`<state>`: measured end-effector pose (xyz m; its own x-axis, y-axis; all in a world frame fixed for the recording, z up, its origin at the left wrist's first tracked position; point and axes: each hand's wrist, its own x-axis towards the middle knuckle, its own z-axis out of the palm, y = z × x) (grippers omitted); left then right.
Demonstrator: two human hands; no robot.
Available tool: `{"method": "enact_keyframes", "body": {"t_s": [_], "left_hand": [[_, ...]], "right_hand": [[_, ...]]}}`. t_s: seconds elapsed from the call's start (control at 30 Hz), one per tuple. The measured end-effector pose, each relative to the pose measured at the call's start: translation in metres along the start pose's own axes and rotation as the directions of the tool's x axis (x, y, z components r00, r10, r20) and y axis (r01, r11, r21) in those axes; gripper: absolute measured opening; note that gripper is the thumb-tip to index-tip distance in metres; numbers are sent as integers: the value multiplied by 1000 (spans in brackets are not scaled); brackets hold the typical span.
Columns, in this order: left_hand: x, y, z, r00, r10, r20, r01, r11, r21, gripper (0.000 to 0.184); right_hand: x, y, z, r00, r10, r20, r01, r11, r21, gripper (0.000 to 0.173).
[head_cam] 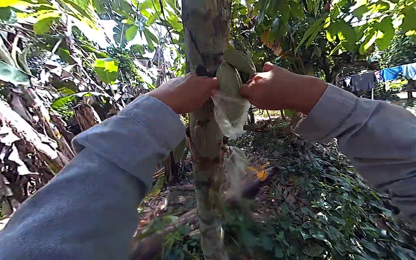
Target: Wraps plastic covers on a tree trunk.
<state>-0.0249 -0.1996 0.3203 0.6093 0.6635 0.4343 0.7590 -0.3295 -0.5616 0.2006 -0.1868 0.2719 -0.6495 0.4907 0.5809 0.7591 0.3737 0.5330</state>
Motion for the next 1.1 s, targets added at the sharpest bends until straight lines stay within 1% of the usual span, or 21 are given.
{"method": "enact_keyframes", "body": {"t_s": [0.03, 0.07, 0.13, 0.27, 0.3, 0.33, 0.4, 0.43, 0.5, 0.57, 0.63, 0.7, 0.73, 0.77, 0.8, 0.83, 0.9, 0.93, 0.97, 1.03, 1.1], "left_hand": [[1, -3, 1, 1000, 2, -18, -2, 1000, 0, 37], [3, -6, 3, 999, 10, -38, -11, 1000, -15, 34], [7, -12, 7, 996, 27, -89, -35, 995, -89, 30], [12, -17, 3, 980, -39, -196, -31, 939, -342, 29], [12, -19, 2, 976, -71, -208, -21, 912, -410, 30], [12, -20, 0, 972, -99, -211, -10, 887, -462, 32], [15, -20, -5, 965, -131, -226, -12, 842, -540, 33], [18, -19, -6, 960, -148, -238, -19, 812, -584, 34], [26, -17, -6, 941, -199, -273, -36, 744, -667, 35], [36, -16, -3, 909, -269, -319, -62, 669, -741, 35], [40, -15, 0, 869, -345, -354, -92, 590, -802, 36], [36, -17, 0, 833, -379, -403, -141, 560, -817, 36], [32, -19, -3, 833, -371, -410, -148, 565, -811, 36], [26, -22, -4, 851, -343, -397, -142, 577, -804, 36], [21, -24, -5, 883, -308, -355, -119, 585, -802, 37], [17, -26, -5, 913, -272, -303, -89, 593, -800, 40], [12, -31, -4, 945, -231, -233, -31, 644, -764, 43], [11, -34, -5, 944, -227, -239, -27, 669, -742, 42], [11, -37, -7, 938, -222, -267, -41, 693, -719, 41], [13, -39, -15, 932, -221, -287, -53, 702, -710, 40], [16, -36, -20, 926, -207, -315, -56, 750, -658, 39]], "right_hand": [[1, -1, -3, 1000, -3, -14, 3, 1000, -19, 26], [3, -5, -9, 1000, 20, 9, -20, 999, -33, 23], [5, -14, -25, 992, 111, 54, -109, 994, -26, 19], [9, -15, -54, 947, 321, 27, -323, 942, 94, 26], [10, -11, -57, 941, 337, 25, -338, 932, 132, 25], [12, -7, -58, 945, 325, 18, -323, 928, 188, 22], [17, -2, -55, 965, 260, -22, -240, 919, 313, 20], [19, -4, -56, 971, 236, -37, -210, 918, 336, 19], [24, -15, -61, 972, 225, -71, -193, 932, 308, 14], [34, -26, -70, 964, 257, -63, -235, 941, 242, 11], [49, -25, -76, 949, 304, -81, -285, 941, 183, 14], [60, -9, -81, 907, 384, -174, -336, 908, 251, 23], [64, 2, -86, 872, 437, -221, -357, 875, 326, 26], [66, 14, -90, 838, 470, -277, -325, 839, 437, 27], [65, 23, -93, 827, 481, -292, -284, 804, 522, 29], [60, 27, -95, 833, 468, -293, -240, 785, 572, 30], [46, 29, -91, 891, 360, -277, -125, 780, 613, 28], [39, 30, -88, 916, 305, -261, -74, 767, 638, 28], [33, 31, -84, 925, 286, -250, -45, 736, 675, 26], [28, 38, -71, 919, 313, -239, -7, 619, 785, 23], [30, 43, -57, 898, 379, -221, 50, 412, 910, 21]]}}
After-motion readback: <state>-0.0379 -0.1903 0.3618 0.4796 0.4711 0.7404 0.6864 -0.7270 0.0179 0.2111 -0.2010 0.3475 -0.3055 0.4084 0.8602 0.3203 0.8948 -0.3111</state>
